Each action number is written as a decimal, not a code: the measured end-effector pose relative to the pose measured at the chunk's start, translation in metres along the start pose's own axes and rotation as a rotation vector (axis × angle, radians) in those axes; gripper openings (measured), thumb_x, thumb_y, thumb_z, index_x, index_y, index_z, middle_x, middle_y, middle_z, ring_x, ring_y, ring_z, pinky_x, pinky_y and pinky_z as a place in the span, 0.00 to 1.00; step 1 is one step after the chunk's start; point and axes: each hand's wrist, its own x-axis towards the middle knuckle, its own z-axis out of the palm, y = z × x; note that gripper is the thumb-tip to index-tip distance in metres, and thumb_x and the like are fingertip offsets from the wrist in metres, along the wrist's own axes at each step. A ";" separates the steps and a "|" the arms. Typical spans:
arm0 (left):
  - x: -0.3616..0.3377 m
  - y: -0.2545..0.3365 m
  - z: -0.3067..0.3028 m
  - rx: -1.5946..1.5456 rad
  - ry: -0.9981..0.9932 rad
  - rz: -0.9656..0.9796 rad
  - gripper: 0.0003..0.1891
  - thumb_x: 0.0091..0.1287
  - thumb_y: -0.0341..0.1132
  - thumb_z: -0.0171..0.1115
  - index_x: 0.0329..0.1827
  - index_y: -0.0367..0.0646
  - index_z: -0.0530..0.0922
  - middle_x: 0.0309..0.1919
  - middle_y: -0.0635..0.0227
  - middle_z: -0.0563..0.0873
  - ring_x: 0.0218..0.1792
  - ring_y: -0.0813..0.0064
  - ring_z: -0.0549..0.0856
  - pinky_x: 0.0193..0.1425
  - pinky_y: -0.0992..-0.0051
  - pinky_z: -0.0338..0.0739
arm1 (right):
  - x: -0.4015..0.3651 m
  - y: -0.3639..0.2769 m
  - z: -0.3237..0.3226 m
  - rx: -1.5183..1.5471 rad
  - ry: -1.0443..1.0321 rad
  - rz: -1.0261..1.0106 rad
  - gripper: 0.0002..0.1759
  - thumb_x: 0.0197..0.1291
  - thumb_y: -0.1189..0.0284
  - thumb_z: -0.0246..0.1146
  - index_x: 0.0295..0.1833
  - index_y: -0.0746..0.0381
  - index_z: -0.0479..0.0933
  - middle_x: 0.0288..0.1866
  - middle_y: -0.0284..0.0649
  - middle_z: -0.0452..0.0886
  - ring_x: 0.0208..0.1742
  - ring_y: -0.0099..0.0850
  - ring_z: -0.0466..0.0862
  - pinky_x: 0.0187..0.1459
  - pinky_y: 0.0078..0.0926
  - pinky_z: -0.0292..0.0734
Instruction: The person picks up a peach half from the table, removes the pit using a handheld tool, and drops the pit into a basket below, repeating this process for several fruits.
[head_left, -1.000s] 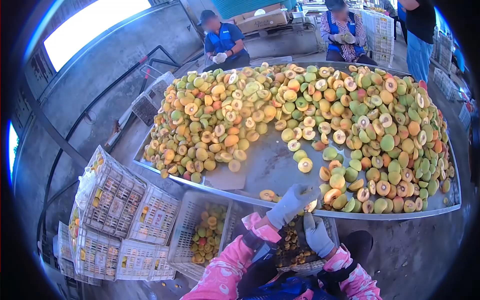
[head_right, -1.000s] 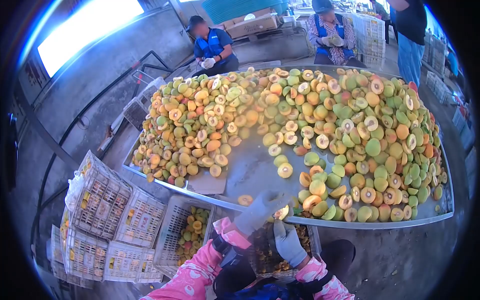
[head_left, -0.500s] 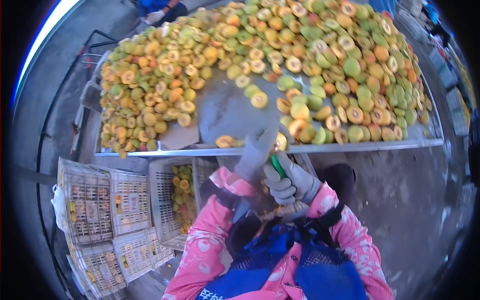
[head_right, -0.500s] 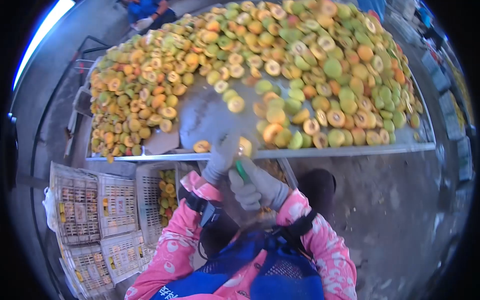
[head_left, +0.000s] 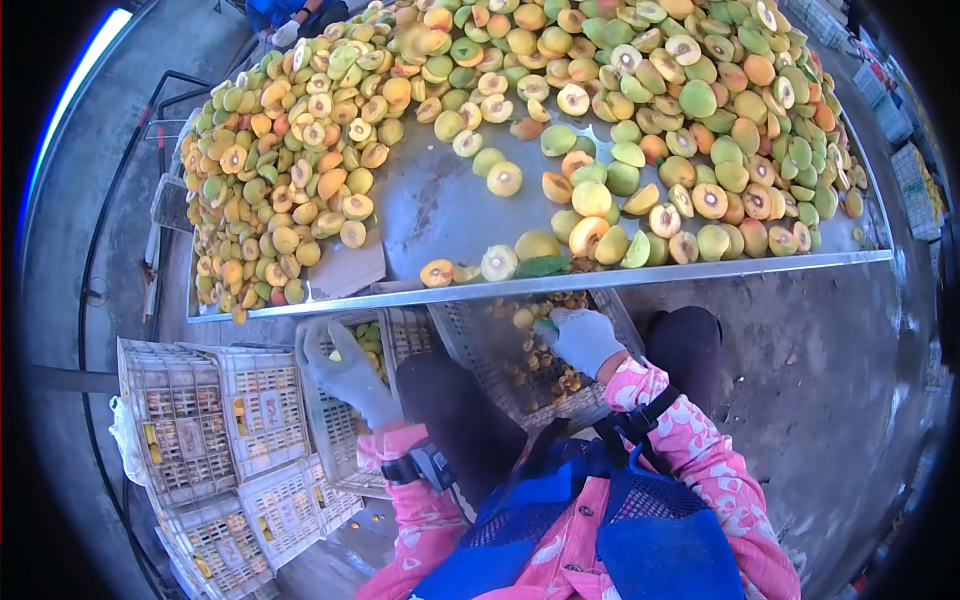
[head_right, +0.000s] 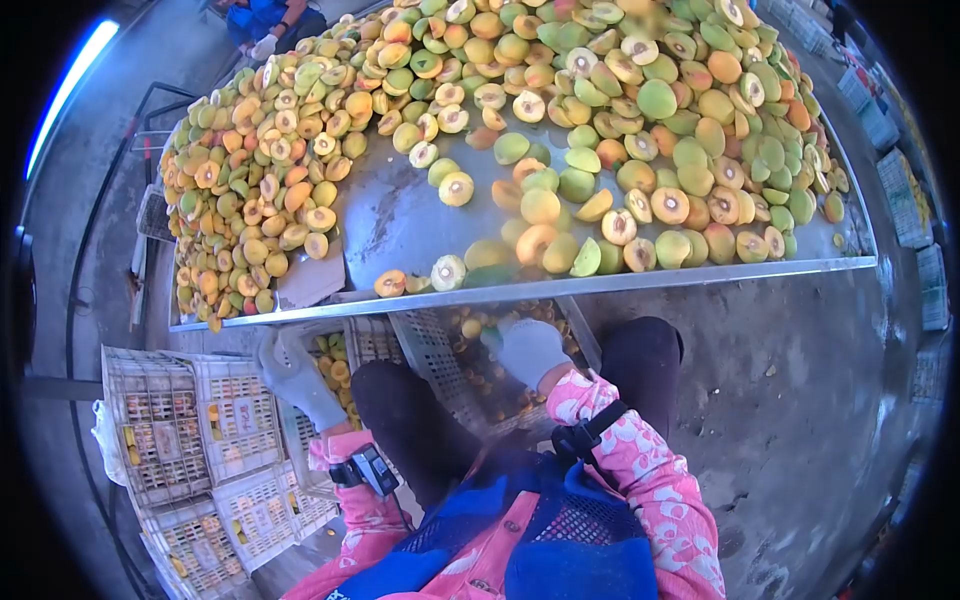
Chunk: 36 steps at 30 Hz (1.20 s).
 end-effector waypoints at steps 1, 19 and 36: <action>0.006 0.005 0.004 -0.028 0.137 -0.015 0.09 0.63 0.25 0.60 0.45 0.35 0.81 0.42 0.58 0.83 0.44 0.68 0.82 0.50 0.73 0.77 | 0.002 0.000 0.002 0.057 0.154 -0.007 0.19 0.63 0.53 0.57 0.40 0.59 0.79 0.29 0.46 0.83 0.33 0.45 0.84 0.34 0.44 0.78; -0.010 0.111 0.162 -1.128 -0.987 -0.592 0.18 0.61 0.31 0.62 0.54 0.35 0.74 0.45 0.62 0.81 0.41 0.72 0.82 0.38 0.72 0.81 | -0.014 -0.020 -0.054 0.728 0.085 -0.076 0.17 0.65 0.58 0.57 0.42 0.62 0.78 0.31 0.52 0.82 0.33 0.50 0.83 0.34 0.43 0.77; -0.026 0.143 0.018 -1.234 -0.979 -0.169 0.27 0.77 0.49 0.42 0.65 0.33 0.67 0.56 0.53 0.78 0.53 0.61 0.81 0.60 0.66 0.77 | -0.024 -0.086 -0.078 1.024 0.354 0.013 0.20 0.71 0.61 0.53 0.40 0.69 0.78 0.25 0.48 0.79 0.26 0.36 0.80 0.30 0.35 0.74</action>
